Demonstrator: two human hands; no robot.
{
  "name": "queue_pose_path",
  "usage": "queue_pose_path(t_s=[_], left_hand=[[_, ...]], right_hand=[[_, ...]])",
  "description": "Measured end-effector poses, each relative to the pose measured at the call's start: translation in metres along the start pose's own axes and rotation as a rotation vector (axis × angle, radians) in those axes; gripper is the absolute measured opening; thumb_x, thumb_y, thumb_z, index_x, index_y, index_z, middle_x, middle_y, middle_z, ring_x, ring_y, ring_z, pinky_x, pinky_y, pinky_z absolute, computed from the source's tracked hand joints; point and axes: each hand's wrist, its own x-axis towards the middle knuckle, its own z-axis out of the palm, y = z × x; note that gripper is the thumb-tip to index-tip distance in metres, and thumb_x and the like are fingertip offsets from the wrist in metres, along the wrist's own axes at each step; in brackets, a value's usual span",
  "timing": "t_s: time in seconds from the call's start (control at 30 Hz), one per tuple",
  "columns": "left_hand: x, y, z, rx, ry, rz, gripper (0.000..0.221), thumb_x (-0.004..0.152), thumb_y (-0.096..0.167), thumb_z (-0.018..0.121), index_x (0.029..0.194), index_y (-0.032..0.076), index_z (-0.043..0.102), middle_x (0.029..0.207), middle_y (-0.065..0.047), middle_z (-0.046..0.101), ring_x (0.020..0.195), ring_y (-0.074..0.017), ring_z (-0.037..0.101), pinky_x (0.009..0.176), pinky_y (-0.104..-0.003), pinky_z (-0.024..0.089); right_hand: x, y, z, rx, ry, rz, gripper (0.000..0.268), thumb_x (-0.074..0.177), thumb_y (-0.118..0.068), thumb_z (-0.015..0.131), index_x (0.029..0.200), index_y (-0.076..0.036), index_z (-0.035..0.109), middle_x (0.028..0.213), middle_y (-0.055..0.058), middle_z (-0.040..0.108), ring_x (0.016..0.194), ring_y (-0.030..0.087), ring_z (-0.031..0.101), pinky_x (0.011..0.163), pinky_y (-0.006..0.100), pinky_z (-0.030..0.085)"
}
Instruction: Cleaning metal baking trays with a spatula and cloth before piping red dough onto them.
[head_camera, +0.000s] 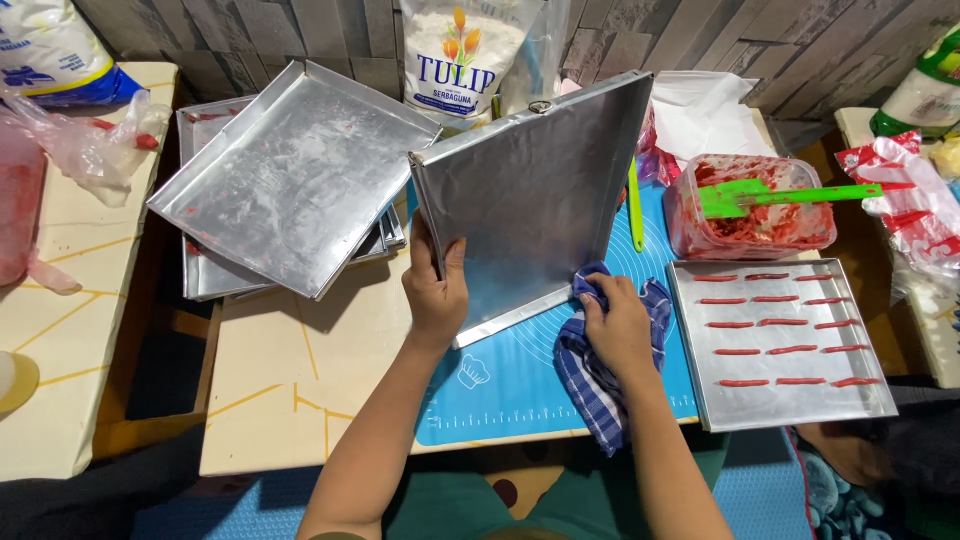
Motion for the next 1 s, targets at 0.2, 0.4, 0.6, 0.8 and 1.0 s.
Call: queue_pose_path(t_s=[0.2,0.4,0.6,0.8,1.0], left_hand=[[0.0,0.001,-0.001,-0.019,-0.004,0.013,0.055,0.102,0.006,0.06,0.152,-0.002,0.038,0.114,-0.026,0.072,0.097,-0.041,0.073,0.077,-0.045,0.06],[-0.009,-0.008,0.003,-0.053,0.012,0.033,0.059,0.1,0.0,0.063,0.153,-0.002,0.038,0.118,-0.026,0.071,0.1,-0.0407,0.072,0.078,-0.046,0.06],[-0.01,-0.021,0.003,-0.088,-0.028,0.06,0.062,0.1,-0.002,0.061,0.156,0.0,0.034,0.127,-0.025,0.068,0.107,-0.0406,0.069,0.082,-0.045,0.06],[-0.016,-0.027,0.005,-0.079,-0.031,0.076,0.064,0.099,-0.004,0.062,0.156,0.0,0.032,0.13,-0.025,0.066,0.107,-0.0404,0.07,0.084,-0.044,0.06],[-0.016,-0.023,0.005,-0.098,-0.037,0.07,0.066,0.098,-0.005,0.062,0.157,0.0,0.031,0.134,-0.025,0.064,0.114,-0.041,0.067,0.088,-0.045,0.059]], right_hand=[[0.012,-0.011,0.018,-0.235,-0.095,0.014,0.029,0.095,-0.026,0.067,0.117,-0.009,0.071,0.107,0.013,0.063,0.099,0.04,0.071,0.077,0.046,0.06],[0.004,-0.059,-0.019,0.049,-0.322,-0.167,0.027,0.093,-0.013,0.067,0.119,-0.01,0.075,0.114,0.023,0.071,0.12,0.047,0.063,0.101,0.053,0.05],[0.006,-0.012,-0.045,0.604,-0.506,-0.128,0.026,0.078,-0.009,0.065,0.097,-0.003,0.081,0.098,0.024,0.075,0.105,0.043,0.07,0.098,0.054,0.049],[0.001,-0.025,-0.015,0.167,-0.244,-0.002,0.027,0.094,-0.02,0.064,0.115,-0.021,0.08,0.108,0.012,0.074,0.111,0.037,0.068,0.096,0.048,0.052],[-0.001,-0.049,-0.001,0.011,-0.328,-0.151,0.026,0.095,-0.023,0.064,0.118,-0.021,0.078,0.099,0.01,0.072,0.106,0.034,0.069,0.092,0.044,0.054]])
